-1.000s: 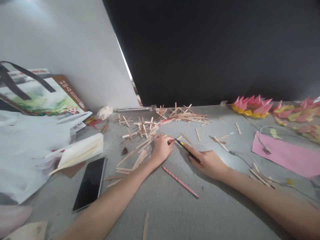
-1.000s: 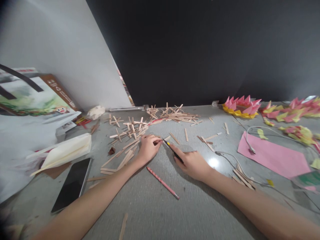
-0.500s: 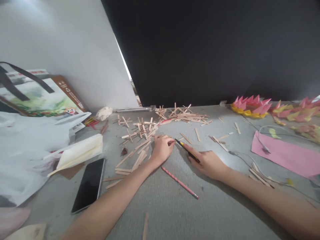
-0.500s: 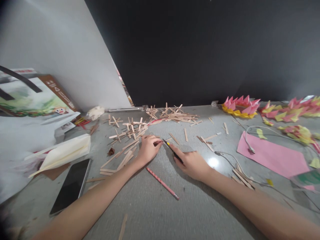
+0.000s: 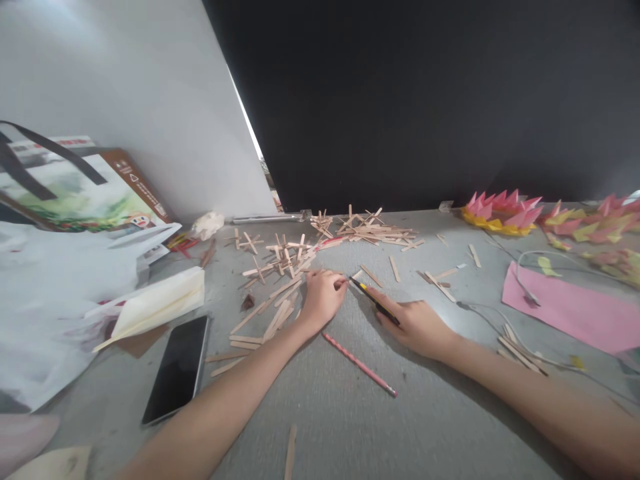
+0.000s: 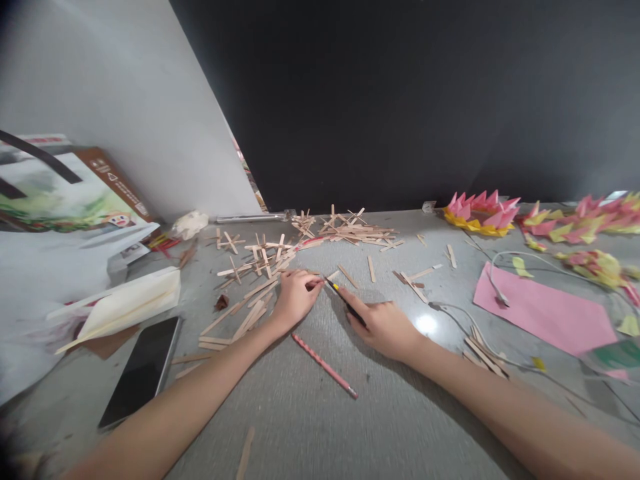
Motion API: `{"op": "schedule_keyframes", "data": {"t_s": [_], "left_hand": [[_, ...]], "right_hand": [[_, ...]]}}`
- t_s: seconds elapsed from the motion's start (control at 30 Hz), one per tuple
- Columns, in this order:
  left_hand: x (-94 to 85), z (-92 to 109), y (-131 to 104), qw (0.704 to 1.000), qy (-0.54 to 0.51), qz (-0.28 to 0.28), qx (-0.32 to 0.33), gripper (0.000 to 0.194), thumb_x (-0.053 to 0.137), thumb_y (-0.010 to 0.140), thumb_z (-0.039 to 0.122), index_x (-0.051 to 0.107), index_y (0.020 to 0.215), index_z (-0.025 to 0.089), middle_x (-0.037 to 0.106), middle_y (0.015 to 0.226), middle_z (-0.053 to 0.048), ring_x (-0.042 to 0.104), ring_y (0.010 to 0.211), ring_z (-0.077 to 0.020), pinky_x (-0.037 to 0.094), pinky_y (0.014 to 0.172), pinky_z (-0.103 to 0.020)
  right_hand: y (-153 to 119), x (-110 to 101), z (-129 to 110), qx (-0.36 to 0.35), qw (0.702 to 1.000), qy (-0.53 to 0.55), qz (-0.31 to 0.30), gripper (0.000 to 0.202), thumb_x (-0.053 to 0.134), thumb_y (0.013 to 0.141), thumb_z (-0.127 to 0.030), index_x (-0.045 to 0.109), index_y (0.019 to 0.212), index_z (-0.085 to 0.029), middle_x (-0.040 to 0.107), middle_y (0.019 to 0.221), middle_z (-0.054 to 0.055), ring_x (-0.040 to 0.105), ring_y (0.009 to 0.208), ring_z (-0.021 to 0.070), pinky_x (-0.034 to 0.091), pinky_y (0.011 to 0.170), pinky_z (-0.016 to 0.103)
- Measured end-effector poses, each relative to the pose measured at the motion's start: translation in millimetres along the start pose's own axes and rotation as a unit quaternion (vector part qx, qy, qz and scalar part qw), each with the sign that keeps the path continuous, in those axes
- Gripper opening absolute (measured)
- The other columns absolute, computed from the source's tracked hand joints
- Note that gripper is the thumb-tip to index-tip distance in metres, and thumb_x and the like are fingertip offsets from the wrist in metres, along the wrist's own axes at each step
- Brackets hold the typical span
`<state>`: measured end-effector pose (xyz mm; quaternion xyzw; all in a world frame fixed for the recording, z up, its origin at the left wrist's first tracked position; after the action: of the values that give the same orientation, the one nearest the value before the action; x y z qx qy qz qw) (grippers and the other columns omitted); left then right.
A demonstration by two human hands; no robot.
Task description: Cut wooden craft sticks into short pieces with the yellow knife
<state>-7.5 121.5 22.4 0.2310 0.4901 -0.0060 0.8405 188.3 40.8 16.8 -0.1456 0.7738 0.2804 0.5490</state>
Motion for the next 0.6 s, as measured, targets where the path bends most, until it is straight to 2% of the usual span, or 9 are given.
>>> {"op": "schedule_keyframes", "data": {"t_s": [0.13, 0.33, 0.5, 0.6], "left_hand": [[1.9, -3, 2, 1.0, -0.015, -0.002, 0.005, 0.011, 0.075, 0.089, 0.019, 0.079, 0.08, 0.022, 0.077, 0.082, -0.003, 0.067, 0.088, -0.0205, 0.036, 0.099, -0.041], [4.5, 7, 1, 0.995, -0.044, -0.041, 0.076, 0.011, 0.073, 0.091, 0.017, 0.078, 0.083, 0.023, 0.073, 0.08, -0.002, 0.065, 0.087, -0.0199, 0.041, 0.093, -0.037], [0.7, 4, 0, 0.999, -0.031, -0.008, 0.038, 0.011, 0.073, 0.09, 0.016, 0.078, 0.082, 0.023, 0.074, 0.08, -0.003, 0.066, 0.087, -0.0207, 0.039, 0.099, -0.04], [0.5, 0, 1, 0.999, -0.039, -0.003, 0.022, 0.013, 0.073, 0.089, 0.014, 0.078, 0.079, 0.022, 0.073, 0.077, -0.002, 0.065, 0.08, -0.0193, 0.043, 0.091, -0.036]], "right_hand": [[1, 0, -1, 0.001, 1.0, -0.008, -0.003, 0.061, 0.04, 0.107, -0.031, 0.029, 0.167, -0.023, 0.074, 0.069, 0.001, 0.065, 0.05, 0.0154, 0.031, 0.052, 0.026], [0, 1, 0, 0.004, 1.0, -0.014, 0.0, 0.059, 0.04, 0.108, -0.033, 0.033, 0.165, -0.021, 0.073, 0.066, 0.001, 0.064, 0.05, 0.0156, 0.029, 0.052, 0.026], [-1, 2, 2, 0.006, 1.0, -0.017, 0.001, 0.059, 0.04, 0.108, -0.033, 0.034, 0.165, -0.022, 0.073, 0.067, 0.002, 0.065, 0.051, 0.0163, 0.029, 0.052, 0.026], [-1, 2, 2, 0.009, 1.0, -0.018, -0.001, 0.059, 0.04, 0.107, -0.034, 0.034, 0.165, -0.022, 0.073, 0.067, 0.002, 0.065, 0.052, 0.0161, 0.029, 0.052, 0.026]]}}
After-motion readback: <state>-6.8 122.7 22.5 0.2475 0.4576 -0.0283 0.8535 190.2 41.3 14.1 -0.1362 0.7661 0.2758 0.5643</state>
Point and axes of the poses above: each hand's wrist, its own y-axis towards the middle knuckle, its own x-axis out of the palm, z = x × y, the point moved 6 cm from there along y, towards the middle knuckle
